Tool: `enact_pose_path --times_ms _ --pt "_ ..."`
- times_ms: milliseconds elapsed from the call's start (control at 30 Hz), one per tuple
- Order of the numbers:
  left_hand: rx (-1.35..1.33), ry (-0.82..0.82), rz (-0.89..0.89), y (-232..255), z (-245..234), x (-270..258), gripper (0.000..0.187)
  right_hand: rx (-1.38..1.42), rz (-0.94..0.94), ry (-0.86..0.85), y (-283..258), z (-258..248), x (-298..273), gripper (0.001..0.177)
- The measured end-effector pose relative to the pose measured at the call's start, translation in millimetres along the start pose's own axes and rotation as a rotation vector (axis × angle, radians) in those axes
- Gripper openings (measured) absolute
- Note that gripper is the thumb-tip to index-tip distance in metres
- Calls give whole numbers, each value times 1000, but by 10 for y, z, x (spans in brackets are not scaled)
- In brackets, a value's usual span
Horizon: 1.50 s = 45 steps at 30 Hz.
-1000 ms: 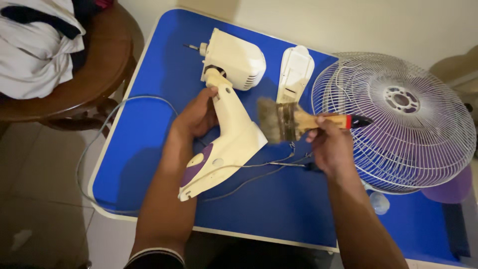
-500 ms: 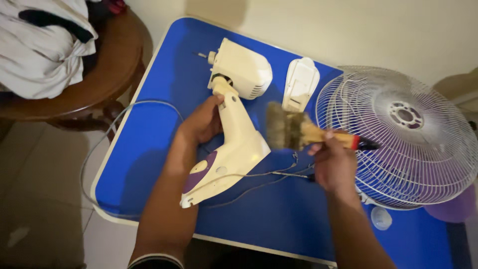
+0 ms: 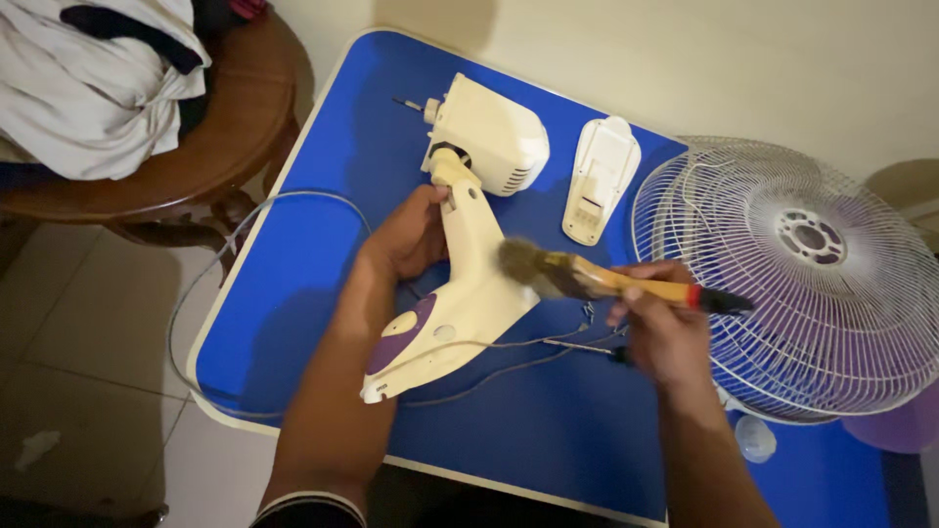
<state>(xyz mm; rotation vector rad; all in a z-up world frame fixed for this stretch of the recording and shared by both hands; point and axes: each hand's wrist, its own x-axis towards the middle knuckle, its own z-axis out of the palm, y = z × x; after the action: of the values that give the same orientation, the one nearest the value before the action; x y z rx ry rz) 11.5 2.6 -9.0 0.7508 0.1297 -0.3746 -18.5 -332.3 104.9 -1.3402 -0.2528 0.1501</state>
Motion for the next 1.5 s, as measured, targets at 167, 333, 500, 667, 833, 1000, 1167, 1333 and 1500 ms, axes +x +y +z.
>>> enact_pose_path --times_ms 167,333,500,667,833,1000,1167,1333,1500 --pt "-29 -124 29 -45 -52 33 50 46 -25 28 -76 -117 19 20" --pt "-4 -66 28 -43 -19 12 51 -16 -18 -103 -79 -104 123 21" --pt "-2 -24 16 -37 -36 23 49 -87 -94 -147 -150 -44 228 20" --pt "39 -9 -2 -19 -24 10 51 -7 -68 -316 -146 91 400 24" --pt "51 -2 3 -26 -6 26 50 -177 -96 -235 -179 119 561 21" --pt "51 -49 9 -9 2 13 54 -53 -52 -317 -191 229 607 22" --pt "23 -61 6 -23 -24 36 55 -484 -72 -155 -361 364 625 17" --pt "6 -2 -20 -34 -50 50 54 -438 -135 -345 -411 474 628 20" --pt "25 -25 -14 -35 -49 68 55 -452 -40 -178 -454 570 765 18"
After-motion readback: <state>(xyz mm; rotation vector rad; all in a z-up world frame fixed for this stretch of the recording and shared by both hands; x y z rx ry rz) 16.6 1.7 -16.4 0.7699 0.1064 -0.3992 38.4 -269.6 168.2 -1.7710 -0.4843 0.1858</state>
